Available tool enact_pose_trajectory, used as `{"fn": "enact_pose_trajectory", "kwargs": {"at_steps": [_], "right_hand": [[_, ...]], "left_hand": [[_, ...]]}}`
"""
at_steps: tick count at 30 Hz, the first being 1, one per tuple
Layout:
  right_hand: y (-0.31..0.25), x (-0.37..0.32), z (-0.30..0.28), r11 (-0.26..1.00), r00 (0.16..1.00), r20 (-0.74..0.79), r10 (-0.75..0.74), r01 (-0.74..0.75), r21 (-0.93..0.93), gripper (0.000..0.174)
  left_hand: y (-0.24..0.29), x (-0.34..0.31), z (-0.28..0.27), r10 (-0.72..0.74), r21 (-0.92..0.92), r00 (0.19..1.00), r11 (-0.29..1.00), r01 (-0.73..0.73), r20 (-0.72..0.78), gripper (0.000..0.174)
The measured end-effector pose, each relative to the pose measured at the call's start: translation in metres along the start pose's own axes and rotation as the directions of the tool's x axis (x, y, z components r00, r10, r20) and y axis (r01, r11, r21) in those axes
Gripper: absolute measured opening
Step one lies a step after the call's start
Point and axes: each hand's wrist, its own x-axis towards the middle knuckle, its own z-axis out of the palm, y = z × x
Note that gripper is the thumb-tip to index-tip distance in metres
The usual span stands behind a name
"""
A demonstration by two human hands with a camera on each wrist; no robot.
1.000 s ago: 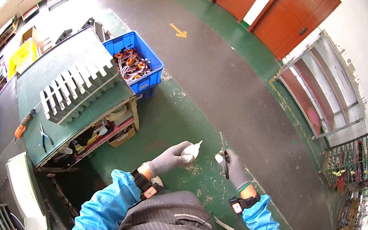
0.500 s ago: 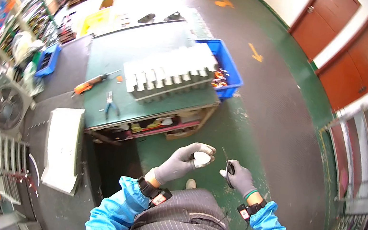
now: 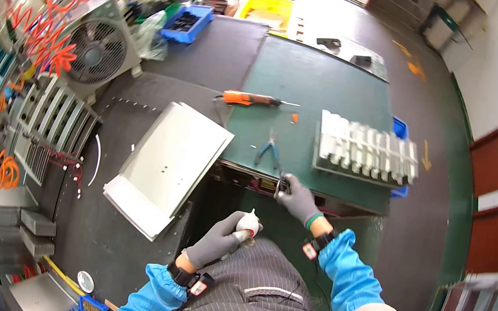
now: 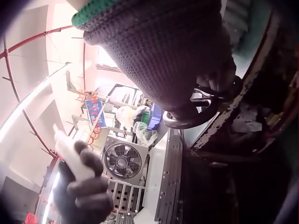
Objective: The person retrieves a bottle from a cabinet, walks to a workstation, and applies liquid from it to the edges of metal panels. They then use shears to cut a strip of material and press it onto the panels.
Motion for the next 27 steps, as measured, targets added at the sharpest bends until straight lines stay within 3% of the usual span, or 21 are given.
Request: {"fn": "enact_pose_trajectory", "kwargs": {"at_steps": [2, 4, 6, 7, 8, 9, 10, 11, 12, 13, 14, 17, 18, 20, 22, 24, 27], "right_hand": [[-0.001, 0.064, 0.004, 1.0, 0.993, -0.119, -0.019, 0.017, -0.021, 0.053], [0.004, 0.116, 0.003, 0.962, 0.979, -0.166, 0.115, -0.152, -0.228, 0.058], [-0.002, 0.136, 0.012, 0.946, 0.983, -0.123, -0.134, 0.09, -0.311, 0.057], [-0.02, 0.141, 0.018, 0.972, 0.972, 0.11, -0.209, 0.219, -0.089, 0.057], [-0.046, 0.138, 0.02, 0.953, 0.901, 0.317, -0.296, 0.258, 0.157, 0.058], [-0.09, 0.132, 0.017, 0.933, 0.79, 0.542, -0.287, 0.102, 0.346, 0.057], [-0.131, 0.128, 0.02, 0.877, 0.626, 0.716, -0.309, -0.104, 0.47, 0.056], [-0.151, 0.13, 0.03, 0.814, 0.556, 0.747, -0.364, -0.201, 0.545, 0.054], [-0.165, 0.132, 0.039, 0.74, 0.492, 0.764, -0.418, -0.304, 0.6, 0.053], [-0.176, 0.133, 0.045, 0.705, 0.542, 0.76, -0.359, -0.377, 0.601, 0.049], [-0.177, 0.141, 0.052, 0.711, 0.532, 0.772, -0.348, -0.387, 0.587, 0.049], [-0.176, 0.162, 0.07, 0.622, 0.609, 0.705, -0.363, -0.405, 0.67, 0.045], [-0.176, 0.168, 0.071, 0.629, 0.609, 0.712, -0.349, -0.412, 0.66, 0.045], [-0.173, 0.179, 0.073, 0.661, 0.663, 0.664, -0.346, -0.331, 0.674, 0.044], [-0.159, 0.198, 0.07, 0.761, 0.735, 0.627, -0.26, -0.244, 0.601, 0.04], [-0.152, 0.219, 0.058, 0.747, 0.792, 0.572, -0.214, -0.245, 0.618, 0.039], [-0.134, 0.257, 0.05, 0.804, 0.834, 0.525, -0.167, -0.193, 0.563, 0.038]], "left_hand": [[0.003, -0.005, -0.033, 0.009, 0.073, 0.999, 0.997, -0.006, -0.034, 0.033], [0.009, -0.005, -0.06, 0.052, 0.127, 0.983, 0.991, -0.03, -0.175, 0.032], [0.025, -0.006, -0.083, 0.262, 0.408, 0.933, 0.901, -0.146, -0.245, 0.034], [0.021, -0.004, -0.095, 0.183, 0.216, 0.925, 0.97, -0.113, -0.335, 0.036], [0.021, -0.001, -0.101, 0.127, 0.025, 0.902, 0.991, -0.129, -0.411, 0.033], [0.023, 0.004, -0.107, 0.117, -0.046, 0.877, 0.987, -0.157, -0.466, 0.036], [0.027, 0.012, -0.112, 0.109, -0.108, 0.853, 0.976, -0.19, -0.51, 0.039], [0.031, 0.023, -0.115, 0.098, -0.124, 0.843, 0.974, -0.191, -0.528, 0.039], [0.035, 0.035, -0.116, 0.157, -0.058, 0.775, 0.969, -0.242, -0.612, 0.042], [0.039, 0.044, -0.119, 0.215, 0.014, 0.699, 0.959, -0.282, -0.682, 0.045], [0.042, 0.051, -0.124, 0.204, -0.001, 0.695, 0.959, -0.283, -0.689, 0.045], [0.049, 0.067, -0.141, 0.394, 0.281, 0.624, 0.919, -0.276, -0.675, 0.048], [0.05, 0.071, -0.148, 0.385, 0.267, 0.626, 0.923, -0.279, -0.678, 0.048], [0.05, 0.072, -0.161, 0.407, 0.454, 0.661, 0.884, -0.111, -0.631, 0.054], [0.051, 0.071, -0.174, 0.326, 0.362, 0.712, 0.926, -0.108, -0.622, 0.056], [0.051, 0.067, -0.19, 0.195, 0.218, 0.78, 0.973, -0.077, -0.595, 0.06], [0.034, 0.066, -0.215, 0.162, 0.159, 0.754, 0.984, -0.078, -0.636, 0.05]]}}
